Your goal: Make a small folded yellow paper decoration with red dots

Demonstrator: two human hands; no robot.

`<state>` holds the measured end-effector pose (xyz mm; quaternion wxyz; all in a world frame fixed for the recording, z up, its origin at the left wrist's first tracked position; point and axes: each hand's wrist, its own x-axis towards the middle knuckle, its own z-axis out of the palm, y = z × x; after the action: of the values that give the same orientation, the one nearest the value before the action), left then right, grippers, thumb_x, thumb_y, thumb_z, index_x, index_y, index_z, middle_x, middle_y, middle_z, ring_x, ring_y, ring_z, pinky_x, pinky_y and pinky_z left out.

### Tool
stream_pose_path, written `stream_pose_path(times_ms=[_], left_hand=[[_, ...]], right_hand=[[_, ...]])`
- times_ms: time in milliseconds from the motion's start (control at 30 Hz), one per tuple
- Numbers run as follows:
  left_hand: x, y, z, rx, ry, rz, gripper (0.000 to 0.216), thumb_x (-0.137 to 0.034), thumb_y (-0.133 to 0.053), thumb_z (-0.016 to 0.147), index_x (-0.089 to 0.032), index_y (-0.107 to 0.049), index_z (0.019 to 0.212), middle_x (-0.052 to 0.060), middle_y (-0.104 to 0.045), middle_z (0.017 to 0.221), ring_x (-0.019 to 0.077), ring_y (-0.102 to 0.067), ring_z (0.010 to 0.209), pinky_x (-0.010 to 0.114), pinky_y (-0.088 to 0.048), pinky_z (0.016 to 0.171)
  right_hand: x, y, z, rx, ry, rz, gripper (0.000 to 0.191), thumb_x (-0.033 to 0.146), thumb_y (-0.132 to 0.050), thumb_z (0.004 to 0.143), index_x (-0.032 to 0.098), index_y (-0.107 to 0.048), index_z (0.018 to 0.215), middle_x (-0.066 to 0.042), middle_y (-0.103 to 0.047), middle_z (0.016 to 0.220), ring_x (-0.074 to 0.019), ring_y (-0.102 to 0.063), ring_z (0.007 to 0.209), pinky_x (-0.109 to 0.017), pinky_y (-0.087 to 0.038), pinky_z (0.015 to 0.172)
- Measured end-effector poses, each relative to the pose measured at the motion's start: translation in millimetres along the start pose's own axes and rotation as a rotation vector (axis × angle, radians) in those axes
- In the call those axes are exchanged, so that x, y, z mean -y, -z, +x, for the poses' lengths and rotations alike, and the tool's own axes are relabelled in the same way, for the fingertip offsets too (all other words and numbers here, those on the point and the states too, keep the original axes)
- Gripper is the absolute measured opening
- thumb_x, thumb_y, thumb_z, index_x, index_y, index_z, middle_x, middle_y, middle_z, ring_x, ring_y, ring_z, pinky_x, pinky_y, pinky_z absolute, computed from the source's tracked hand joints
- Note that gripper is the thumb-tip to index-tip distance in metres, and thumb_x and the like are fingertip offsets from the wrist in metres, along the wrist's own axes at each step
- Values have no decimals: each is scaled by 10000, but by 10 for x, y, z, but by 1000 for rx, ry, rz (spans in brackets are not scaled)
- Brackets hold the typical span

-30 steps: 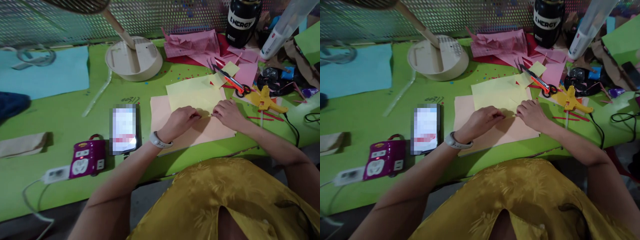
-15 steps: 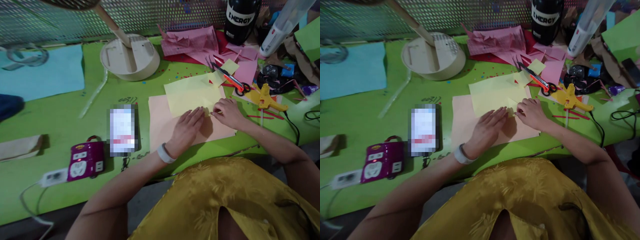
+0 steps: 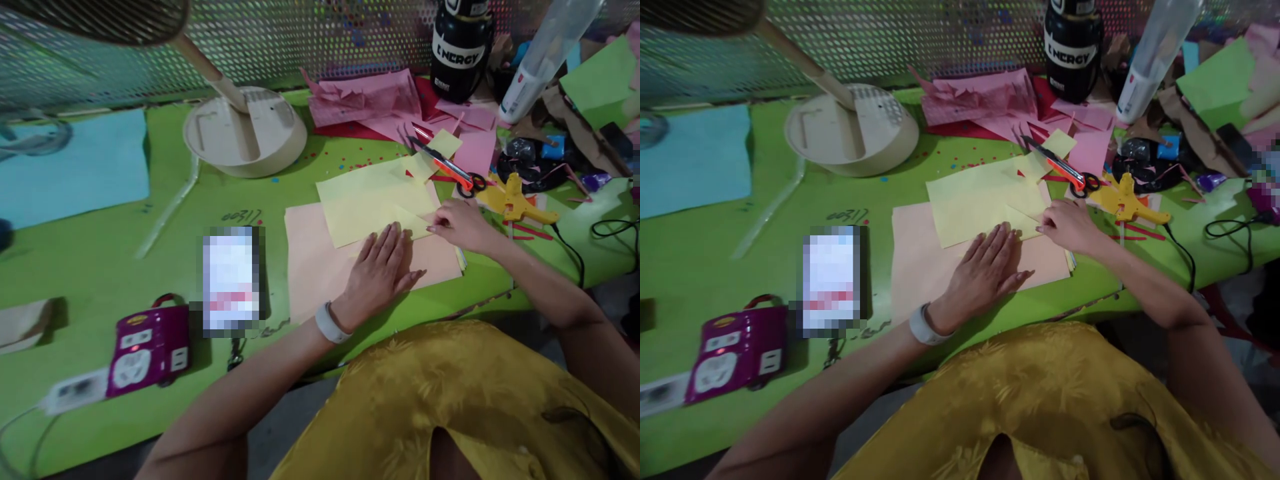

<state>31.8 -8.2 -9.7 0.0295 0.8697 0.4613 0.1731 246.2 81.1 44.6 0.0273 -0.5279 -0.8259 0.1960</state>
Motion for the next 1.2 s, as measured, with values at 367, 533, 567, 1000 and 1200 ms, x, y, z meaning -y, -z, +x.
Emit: stream_pose_path(times_ms=[367, 533, 567, 1000, 1200], left_hand=[[52, -3, -20, 4, -35, -58, 713, -527, -404, 978, -87, -278, 1525, 225, -346, 1559, 317, -290, 1470, 502, -249, 1186], [78, -24, -36, 15, -58, -42, 694, -475, -313, 996, -60, -214, 1543, 235, -333, 1563, 321, -290, 1470, 506, -254, 1183], [78, -26, -37, 16, -58, -33, 702, -477, -306, 995, -55, -198, 1547, 237, -334, 1562, 320, -290, 1470, 503, -252, 1184], [29, -5, -22, 53, -24, -15, 780, -593, -247, 985, -34, -244, 1528, 260, -322, 1561, 347, -282, 1467, 508, -217, 1186], [9, 32, 27, 129, -9, -4, 756, -605, -253, 984, -72, -282, 1519, 237, -271, 1589, 336, -227, 1489, 523, -194, 1191]], right_hand=[[315, -84, -236, -15, 212, -106, 510, 457, -417, 1000, 105, -556, 1343, -172, -533, 1432, -297, -479, 1334, -456, -369, 1091], [346, -486, -367, 16, 291, -184, 877, 674, -353, 933, -21, -378, 1466, -246, -305, 1565, -325, -247, 1487, -477, -199, 1226], [325, -523, -378, 2, 289, -191, 885, 681, -322, 936, -22, -368, 1472, -245, -299, 1566, -322, -243, 1488, -479, -198, 1227], [258, -549, -469, -65, 315, -237, 890, 686, -260, 943, -20, -375, 1473, -245, -310, 1557, -325, -266, 1480, -493, -222, 1219], [189, -568, -466, -108, 355, -254, 878, 688, -296, 936, 14, -350, 1496, -231, -313, 1564, -329, -284, 1473, -500, -244, 1207]])
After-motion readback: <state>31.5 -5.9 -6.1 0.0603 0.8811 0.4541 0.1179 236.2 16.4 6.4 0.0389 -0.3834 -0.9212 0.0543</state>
